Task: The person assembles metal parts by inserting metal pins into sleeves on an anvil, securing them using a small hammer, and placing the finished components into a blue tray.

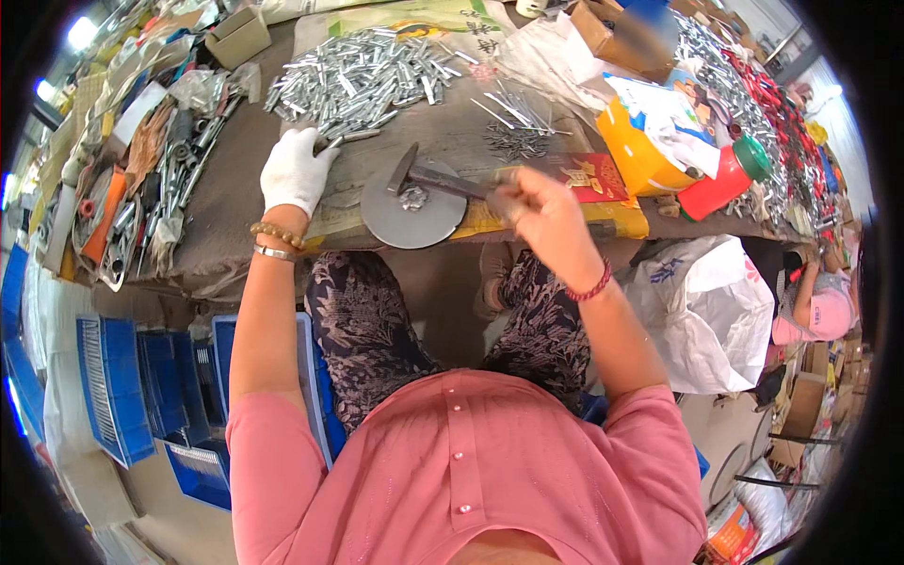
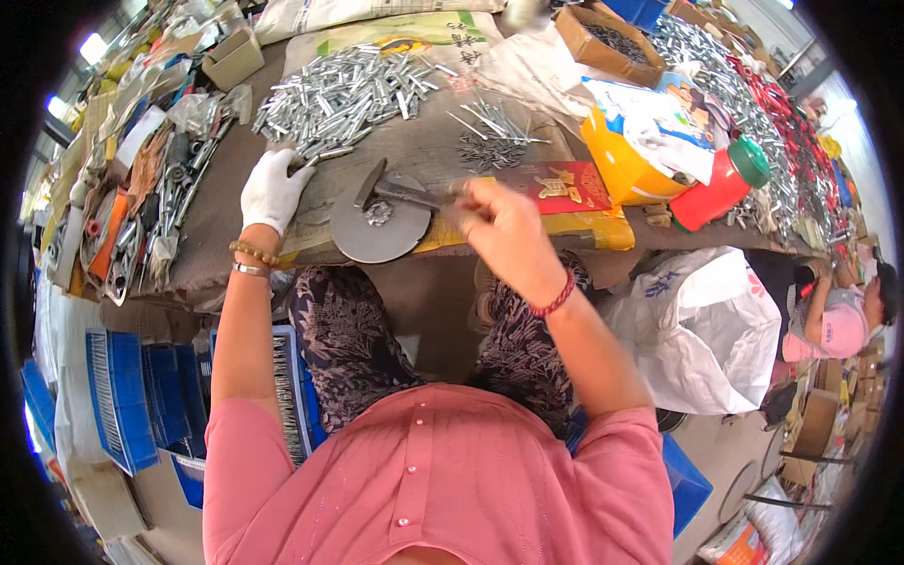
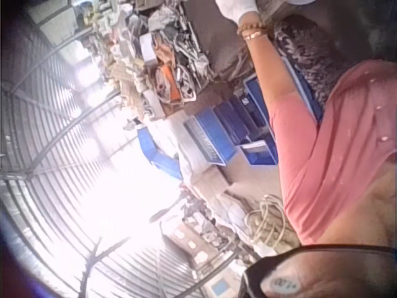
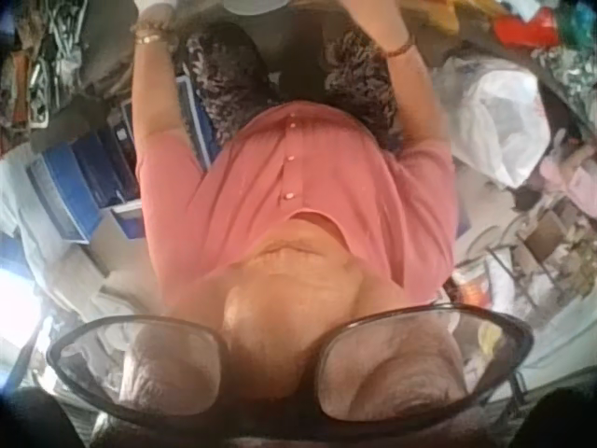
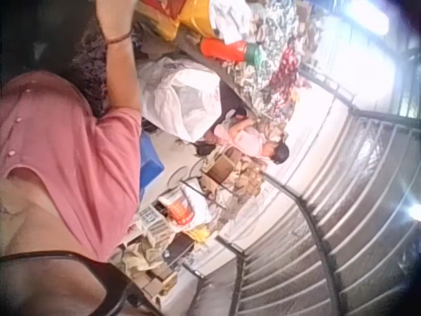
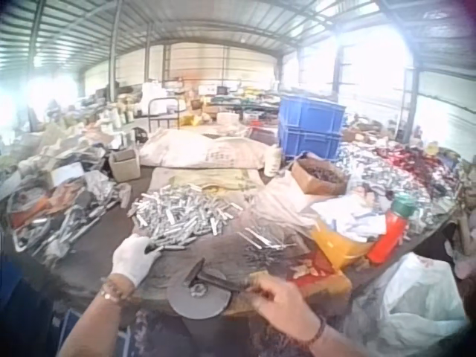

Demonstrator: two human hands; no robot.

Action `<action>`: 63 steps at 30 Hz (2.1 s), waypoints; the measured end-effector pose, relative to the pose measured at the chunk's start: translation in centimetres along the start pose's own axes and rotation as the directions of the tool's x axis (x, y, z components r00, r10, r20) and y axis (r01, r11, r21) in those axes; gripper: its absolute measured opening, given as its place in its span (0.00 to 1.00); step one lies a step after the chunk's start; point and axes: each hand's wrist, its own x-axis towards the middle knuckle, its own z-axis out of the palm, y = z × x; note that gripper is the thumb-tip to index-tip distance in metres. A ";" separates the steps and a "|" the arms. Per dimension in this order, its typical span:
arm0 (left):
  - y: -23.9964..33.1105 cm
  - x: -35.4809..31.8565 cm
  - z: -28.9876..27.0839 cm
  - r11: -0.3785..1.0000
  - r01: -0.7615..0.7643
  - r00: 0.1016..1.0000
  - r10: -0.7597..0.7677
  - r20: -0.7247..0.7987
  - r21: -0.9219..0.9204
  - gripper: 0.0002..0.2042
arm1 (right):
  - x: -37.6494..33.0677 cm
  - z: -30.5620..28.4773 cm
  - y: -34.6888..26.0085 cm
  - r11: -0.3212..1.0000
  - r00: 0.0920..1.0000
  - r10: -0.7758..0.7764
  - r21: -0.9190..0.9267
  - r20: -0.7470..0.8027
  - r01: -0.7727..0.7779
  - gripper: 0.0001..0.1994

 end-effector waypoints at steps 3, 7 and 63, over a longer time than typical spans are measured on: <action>-0.4 -0.2 0.4 0.999 -0.002 1.000 0.001 -0.012 -0.050 0.12 | 4.1 -2.6 0.2 0.953 0.993 -0.064 -0.300 -0.100 0.032 0.14; 1.3 -3.1 -1.7 0.982 -0.026 0.998 0.017 -0.053 -0.186 0.10 | 10.8 -2.8 2.2 0.834 0.987 -0.150 -0.544 -0.064 0.092 0.13; 5.6 -11.3 -2.5 0.842 -0.228 0.970 0.237 -0.045 -0.490 0.04 | 2.1 5.6 -1.1 0.699 0.802 -0.560 -0.400 0.208 0.593 0.06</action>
